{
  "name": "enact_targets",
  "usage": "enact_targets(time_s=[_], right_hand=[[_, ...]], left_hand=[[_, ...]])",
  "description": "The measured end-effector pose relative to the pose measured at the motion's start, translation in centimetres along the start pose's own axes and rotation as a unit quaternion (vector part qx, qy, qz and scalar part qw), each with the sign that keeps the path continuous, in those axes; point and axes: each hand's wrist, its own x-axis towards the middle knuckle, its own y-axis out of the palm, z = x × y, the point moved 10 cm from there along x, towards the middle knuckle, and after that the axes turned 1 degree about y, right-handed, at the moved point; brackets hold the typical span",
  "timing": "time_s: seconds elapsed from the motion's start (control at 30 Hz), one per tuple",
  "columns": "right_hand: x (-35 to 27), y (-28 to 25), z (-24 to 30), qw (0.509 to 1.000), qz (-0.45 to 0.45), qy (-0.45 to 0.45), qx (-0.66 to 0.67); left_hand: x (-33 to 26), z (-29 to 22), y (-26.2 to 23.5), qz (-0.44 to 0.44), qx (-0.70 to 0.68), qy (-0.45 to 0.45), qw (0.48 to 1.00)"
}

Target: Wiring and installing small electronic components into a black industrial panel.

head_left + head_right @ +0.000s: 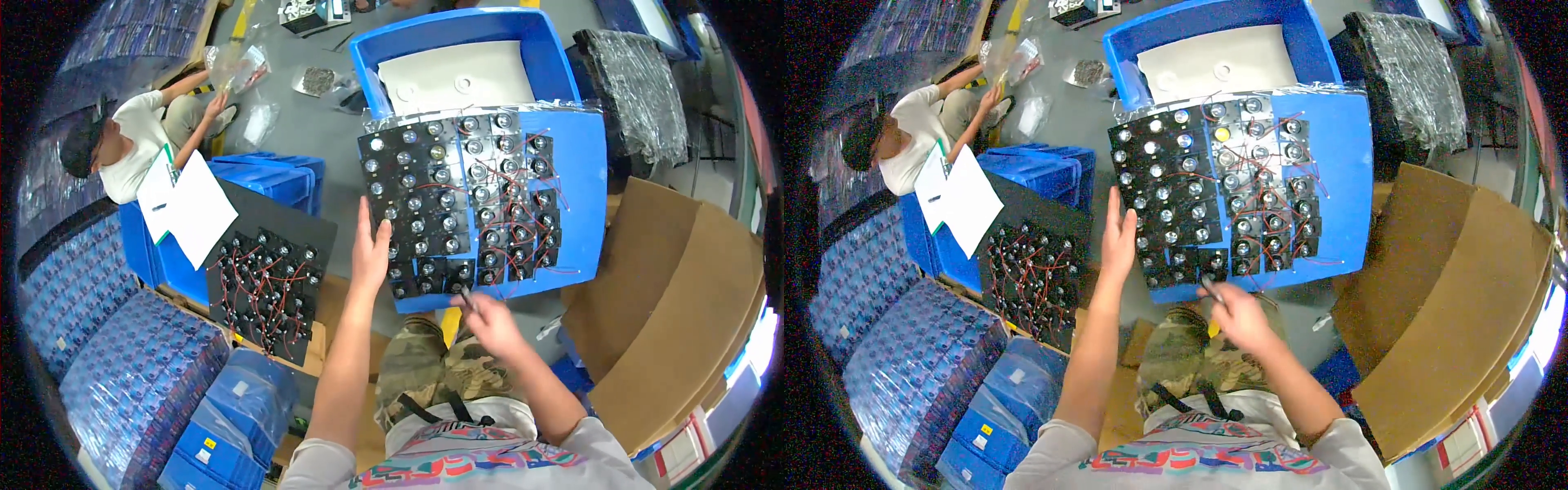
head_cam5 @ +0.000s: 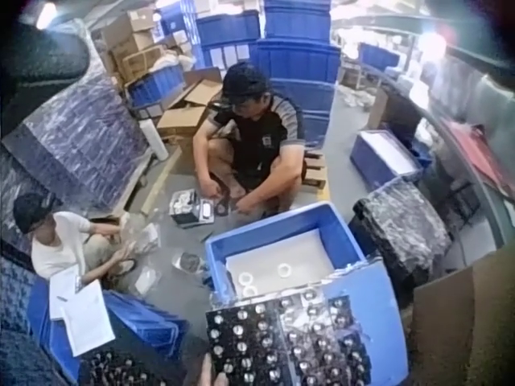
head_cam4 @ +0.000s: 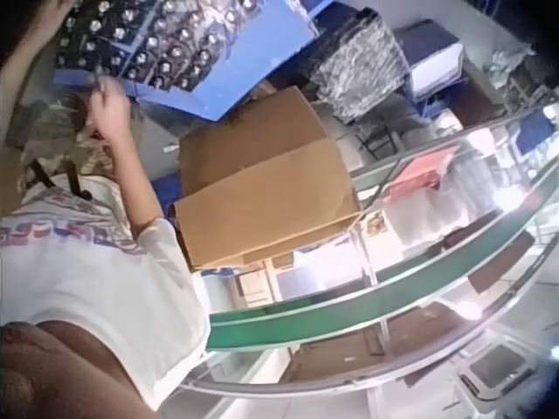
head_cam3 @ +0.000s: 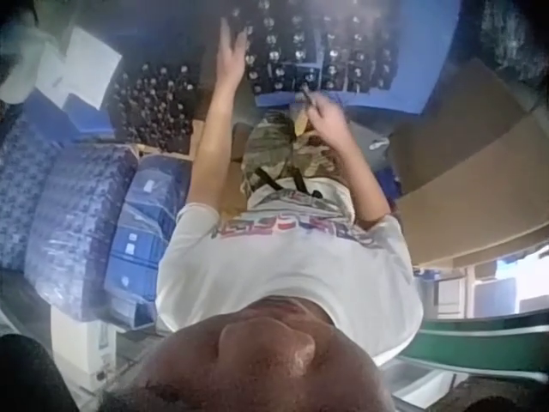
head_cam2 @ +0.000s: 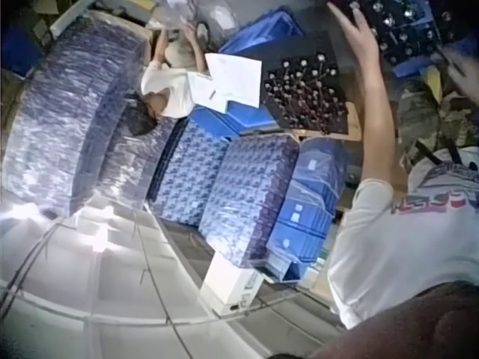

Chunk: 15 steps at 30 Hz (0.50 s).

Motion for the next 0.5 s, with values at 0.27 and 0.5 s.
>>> enact_targets(time_s=[0.27, 0.5], right_hand=[[2.1, -2.8, 3.0, 0.999, -0.047, 0.007, 0.011], [1.1, 2.5, 1.7, 0.993, 0.081, 0.019, -0.085]], left_hand=[[-2.1, -2.9, -0.6, -0.04, 0.014, 0.012, 0.999], [-7.0, -6.0, 6.0, 0.201, -0.089, -0.057, 0.974]])
